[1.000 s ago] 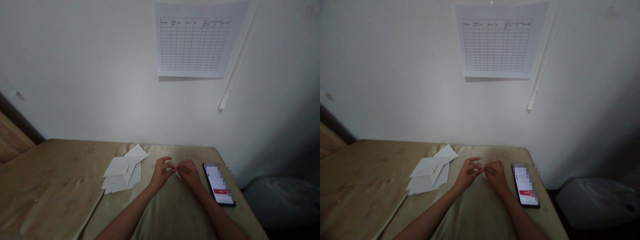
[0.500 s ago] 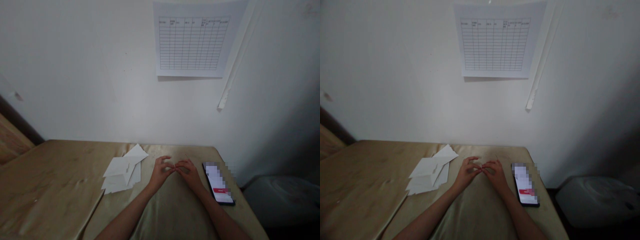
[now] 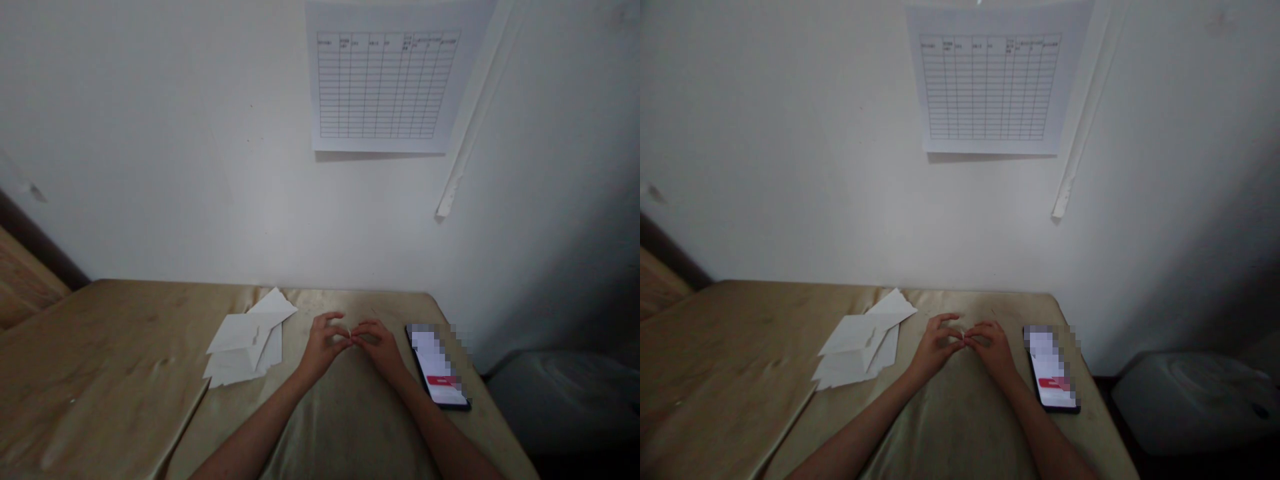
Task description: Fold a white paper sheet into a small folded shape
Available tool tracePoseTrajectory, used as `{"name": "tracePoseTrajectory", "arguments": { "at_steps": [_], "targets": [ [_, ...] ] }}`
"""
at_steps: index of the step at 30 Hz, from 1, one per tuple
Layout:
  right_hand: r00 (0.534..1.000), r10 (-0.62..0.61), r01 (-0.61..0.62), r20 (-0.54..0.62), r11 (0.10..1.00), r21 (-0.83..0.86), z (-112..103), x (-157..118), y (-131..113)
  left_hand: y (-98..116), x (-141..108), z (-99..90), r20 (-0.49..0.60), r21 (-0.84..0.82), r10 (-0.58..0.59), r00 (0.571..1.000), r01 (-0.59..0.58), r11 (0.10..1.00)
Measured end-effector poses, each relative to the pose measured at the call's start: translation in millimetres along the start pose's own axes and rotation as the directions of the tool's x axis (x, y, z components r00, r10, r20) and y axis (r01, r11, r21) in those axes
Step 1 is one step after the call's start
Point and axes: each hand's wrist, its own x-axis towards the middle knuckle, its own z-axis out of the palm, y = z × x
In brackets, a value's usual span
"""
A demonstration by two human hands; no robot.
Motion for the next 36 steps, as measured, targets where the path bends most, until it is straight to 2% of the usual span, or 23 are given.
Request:
{"name": "tracePoseTrajectory", "arguments": {
  "at_steps": [9, 25, 31, 36],
  "targets": [
    [1.000, -0.010, 0.010, -0.013, 1.000, 0.005, -1.6, 0.9, -10.7, 4.6, -0.7, 2.1, -0.022, 0.009, 0.017, 1.000, -0.016, 1.000],
    [0.994, -0.106, 0.104, -0.028, 0.994, -0.045, -0.9, 0.3, -12.3, 5.2, -1.5, 3.5, -0.024, 0.001, 0.003, 1.000, -0.003, 1.000],
    [0.994, -0.097, 0.090, -0.046, 0.986, -0.138, 0.1, -0.9, -12.4, 8.2, -0.9, 1.7, -0.020, -0.011, -0.012, 1.000, 0.011, 1.000],
    [0.986, -0.161, 0.152, -0.035, 0.971, -0.185, 0.6, -1.4, -16.5, 8.7, -1.5, 2.4, -0.024, -0.008, -0.023, 0.999, 0.022, 1.000]
  ]
}}
